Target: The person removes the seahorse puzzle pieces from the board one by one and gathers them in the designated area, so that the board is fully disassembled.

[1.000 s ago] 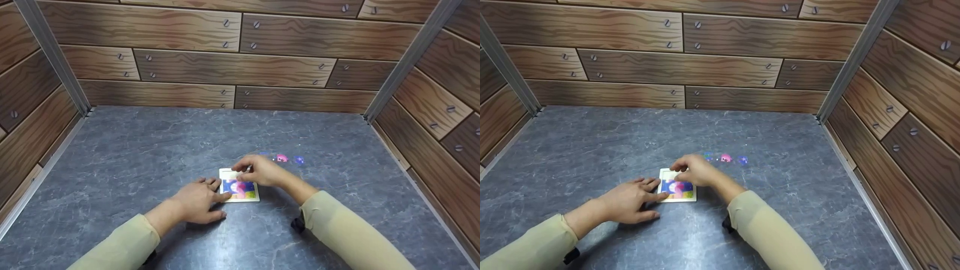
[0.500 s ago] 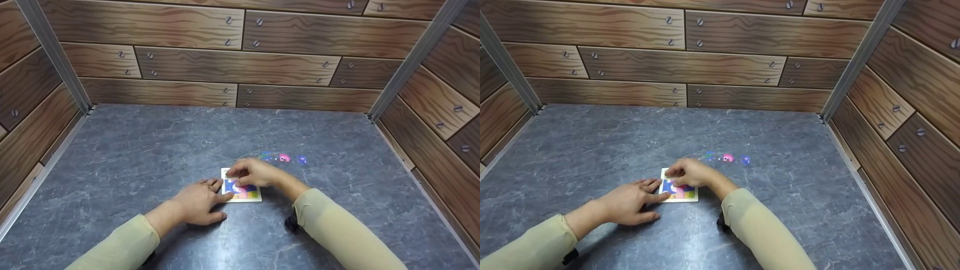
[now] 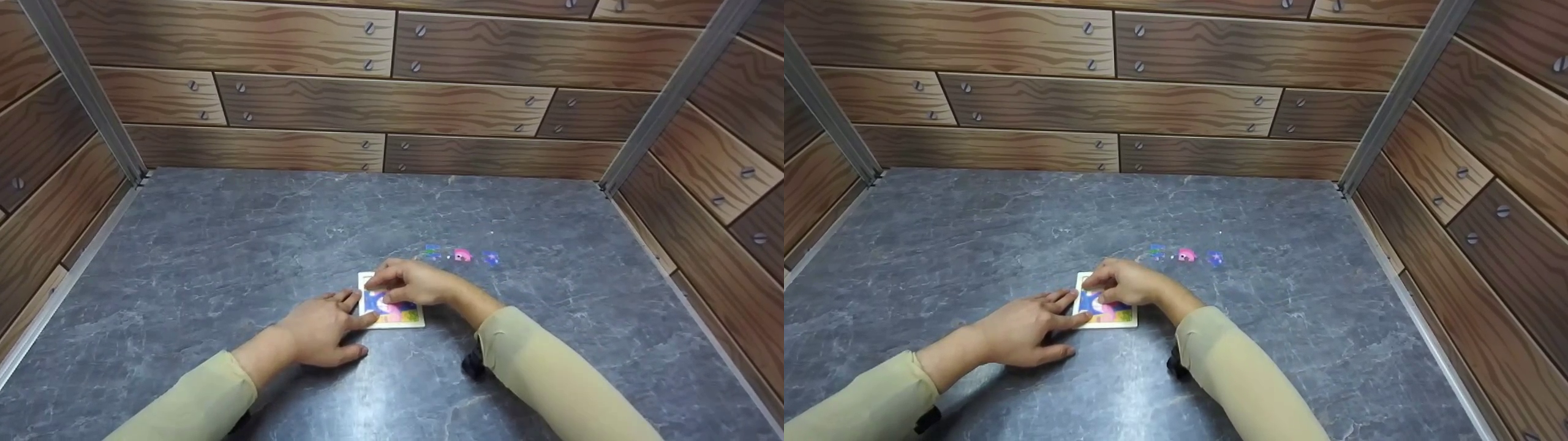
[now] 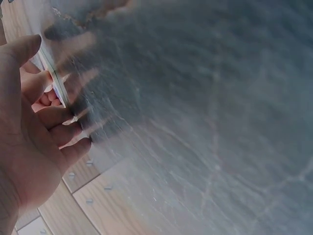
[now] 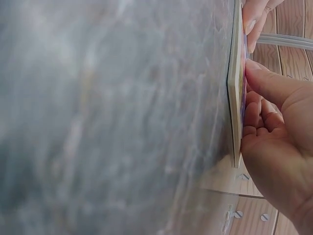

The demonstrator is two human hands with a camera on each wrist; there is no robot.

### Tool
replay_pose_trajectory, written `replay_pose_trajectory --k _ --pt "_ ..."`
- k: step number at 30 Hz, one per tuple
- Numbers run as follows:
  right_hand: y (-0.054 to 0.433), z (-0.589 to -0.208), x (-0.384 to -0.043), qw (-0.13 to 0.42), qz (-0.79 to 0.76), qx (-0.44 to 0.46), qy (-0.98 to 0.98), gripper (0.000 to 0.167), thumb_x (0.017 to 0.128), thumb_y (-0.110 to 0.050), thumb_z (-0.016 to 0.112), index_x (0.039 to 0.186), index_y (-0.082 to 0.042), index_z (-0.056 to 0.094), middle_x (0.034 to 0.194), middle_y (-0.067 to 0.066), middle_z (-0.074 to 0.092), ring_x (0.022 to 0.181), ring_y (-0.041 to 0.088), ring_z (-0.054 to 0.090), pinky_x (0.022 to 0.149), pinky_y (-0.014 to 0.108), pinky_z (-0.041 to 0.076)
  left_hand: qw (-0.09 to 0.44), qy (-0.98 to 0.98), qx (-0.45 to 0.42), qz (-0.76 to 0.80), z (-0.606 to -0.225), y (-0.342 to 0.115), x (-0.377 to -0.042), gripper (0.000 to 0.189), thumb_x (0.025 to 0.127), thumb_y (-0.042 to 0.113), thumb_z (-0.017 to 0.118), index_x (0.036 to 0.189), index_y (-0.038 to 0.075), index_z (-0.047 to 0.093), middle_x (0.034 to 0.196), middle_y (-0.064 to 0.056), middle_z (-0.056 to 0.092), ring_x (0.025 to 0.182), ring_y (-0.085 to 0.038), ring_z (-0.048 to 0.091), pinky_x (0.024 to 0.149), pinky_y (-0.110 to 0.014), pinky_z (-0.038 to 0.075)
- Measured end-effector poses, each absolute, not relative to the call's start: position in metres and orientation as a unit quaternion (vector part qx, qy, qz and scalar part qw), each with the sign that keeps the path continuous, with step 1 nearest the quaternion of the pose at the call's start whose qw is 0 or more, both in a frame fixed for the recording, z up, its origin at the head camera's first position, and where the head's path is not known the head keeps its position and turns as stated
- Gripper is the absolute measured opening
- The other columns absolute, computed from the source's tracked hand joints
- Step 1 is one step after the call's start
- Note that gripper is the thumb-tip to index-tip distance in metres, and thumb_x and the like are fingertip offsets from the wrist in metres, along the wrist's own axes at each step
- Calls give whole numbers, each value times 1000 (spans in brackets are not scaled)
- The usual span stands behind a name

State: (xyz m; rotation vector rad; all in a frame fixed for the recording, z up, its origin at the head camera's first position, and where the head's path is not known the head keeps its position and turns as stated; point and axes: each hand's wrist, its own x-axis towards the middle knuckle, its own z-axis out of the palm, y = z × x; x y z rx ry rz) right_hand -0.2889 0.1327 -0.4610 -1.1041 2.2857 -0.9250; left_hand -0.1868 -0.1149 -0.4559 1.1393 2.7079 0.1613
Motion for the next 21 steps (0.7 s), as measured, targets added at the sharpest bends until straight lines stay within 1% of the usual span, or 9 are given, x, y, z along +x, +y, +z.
replay_pose_trajectory --k 8,17,21 --pt "134 -460 -289 224 -333 -397 826 37 98 -8 74 135 -9 74 133 6 64 125 23 59 112 44 45 89 916 386 66 -457 -114 -186 62 105 54 56 160 24 52 161 -32 39 149 -45 41 119 -56 38" --pt "134 -463 -291 227 -334 -404 821 35 98 -6 74 133 -8 75 130 7 64 119 21 59 107 41 48 89 917 384 65 -458 -114 -186 62 105 55 56 159 24 52 161 -32 39 149 -45 41 119 -57 38" --pt "135 -462 -290 227 -331 -404 822 35 98 -7 73 133 -8 75 131 7 64 120 20 58 108 40 46 93 916 383 70 -458 -114 -187 62 105 54 56 159 24 52 161 -32 39 150 -45 41 119 -57 38"
